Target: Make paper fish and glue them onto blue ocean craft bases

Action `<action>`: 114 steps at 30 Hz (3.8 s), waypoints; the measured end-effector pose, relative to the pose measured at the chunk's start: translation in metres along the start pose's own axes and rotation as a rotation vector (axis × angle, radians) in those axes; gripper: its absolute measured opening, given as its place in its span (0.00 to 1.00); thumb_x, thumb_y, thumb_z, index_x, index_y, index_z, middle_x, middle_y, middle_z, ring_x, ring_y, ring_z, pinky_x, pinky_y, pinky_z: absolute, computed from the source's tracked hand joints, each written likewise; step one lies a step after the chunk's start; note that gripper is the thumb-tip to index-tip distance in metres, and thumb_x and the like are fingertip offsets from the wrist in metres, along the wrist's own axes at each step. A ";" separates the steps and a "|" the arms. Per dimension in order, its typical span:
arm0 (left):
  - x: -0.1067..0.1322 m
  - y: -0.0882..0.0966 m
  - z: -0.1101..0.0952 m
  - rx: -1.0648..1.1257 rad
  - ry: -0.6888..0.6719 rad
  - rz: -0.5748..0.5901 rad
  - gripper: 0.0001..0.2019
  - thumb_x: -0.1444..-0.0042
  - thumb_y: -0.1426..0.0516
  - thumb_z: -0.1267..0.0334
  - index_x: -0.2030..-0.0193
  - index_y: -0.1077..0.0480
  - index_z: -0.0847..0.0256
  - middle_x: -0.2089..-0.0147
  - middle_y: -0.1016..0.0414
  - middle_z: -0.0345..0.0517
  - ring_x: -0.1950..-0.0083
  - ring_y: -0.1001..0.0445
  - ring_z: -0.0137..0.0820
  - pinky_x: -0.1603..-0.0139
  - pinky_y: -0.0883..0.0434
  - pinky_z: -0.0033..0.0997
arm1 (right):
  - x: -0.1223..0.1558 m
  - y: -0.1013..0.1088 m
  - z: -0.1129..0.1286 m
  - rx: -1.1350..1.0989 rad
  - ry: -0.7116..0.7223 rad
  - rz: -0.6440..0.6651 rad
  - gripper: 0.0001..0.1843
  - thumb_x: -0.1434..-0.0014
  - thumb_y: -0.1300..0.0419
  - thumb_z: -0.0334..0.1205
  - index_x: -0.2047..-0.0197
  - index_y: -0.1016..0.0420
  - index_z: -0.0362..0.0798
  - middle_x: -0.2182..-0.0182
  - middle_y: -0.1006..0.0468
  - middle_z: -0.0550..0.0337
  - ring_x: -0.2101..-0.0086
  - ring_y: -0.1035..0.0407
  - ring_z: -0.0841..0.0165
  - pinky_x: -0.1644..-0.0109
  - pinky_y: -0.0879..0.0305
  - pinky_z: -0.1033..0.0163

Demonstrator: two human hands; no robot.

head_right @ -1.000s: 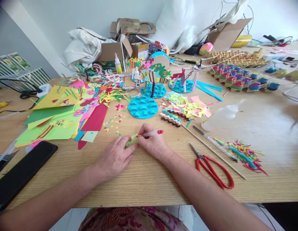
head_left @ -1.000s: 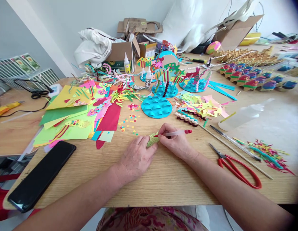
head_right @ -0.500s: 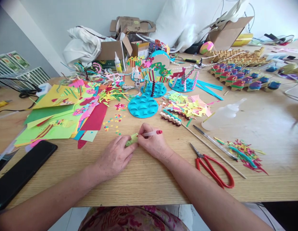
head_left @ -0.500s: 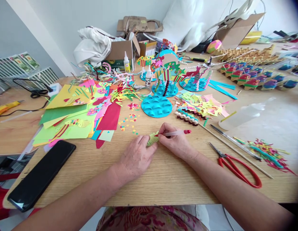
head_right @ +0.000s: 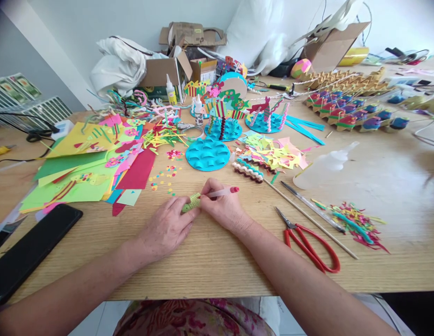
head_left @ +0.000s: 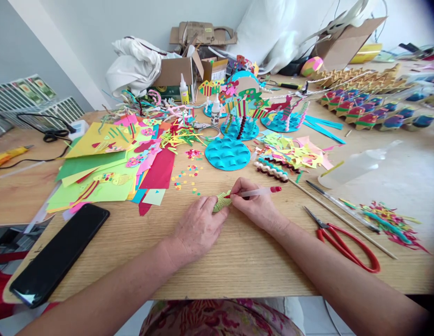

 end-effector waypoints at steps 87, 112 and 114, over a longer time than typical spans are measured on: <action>0.000 -0.001 0.001 0.001 -0.003 -0.001 0.14 0.46 0.50 0.69 0.52 0.36 0.61 0.55 0.39 0.51 0.54 0.40 0.38 0.53 0.35 0.40 | 0.003 0.000 0.005 0.076 0.026 0.019 0.03 0.60 0.50 0.32 0.80 0.42 0.49 0.84 0.40 0.67 0.82 0.46 0.75 0.79 0.51 0.69; 0.002 -0.001 0.000 -0.031 -0.014 -0.037 0.15 0.45 0.51 0.68 0.49 0.37 0.60 0.56 0.39 0.51 0.53 0.40 0.39 0.55 0.34 0.41 | 0.012 0.005 -0.002 -0.076 -0.066 -0.042 0.02 0.56 0.48 0.34 0.78 0.39 0.48 0.82 0.38 0.67 0.80 0.45 0.75 0.79 0.51 0.69; 0.002 -0.001 0.000 -0.029 -0.010 -0.036 0.16 0.45 0.51 0.68 0.49 0.37 0.60 0.56 0.39 0.51 0.54 0.40 0.39 0.55 0.34 0.41 | 0.013 0.004 -0.002 -0.054 -0.052 -0.046 0.02 0.56 0.48 0.33 0.78 0.40 0.48 0.82 0.38 0.67 0.80 0.44 0.75 0.79 0.50 0.69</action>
Point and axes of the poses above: each hand's wrist, its own x-axis away from the middle knuckle, its own y-axis out of the back of the hand, z = x × y, the point moved 7 cm from there along -x, towards the middle knuckle
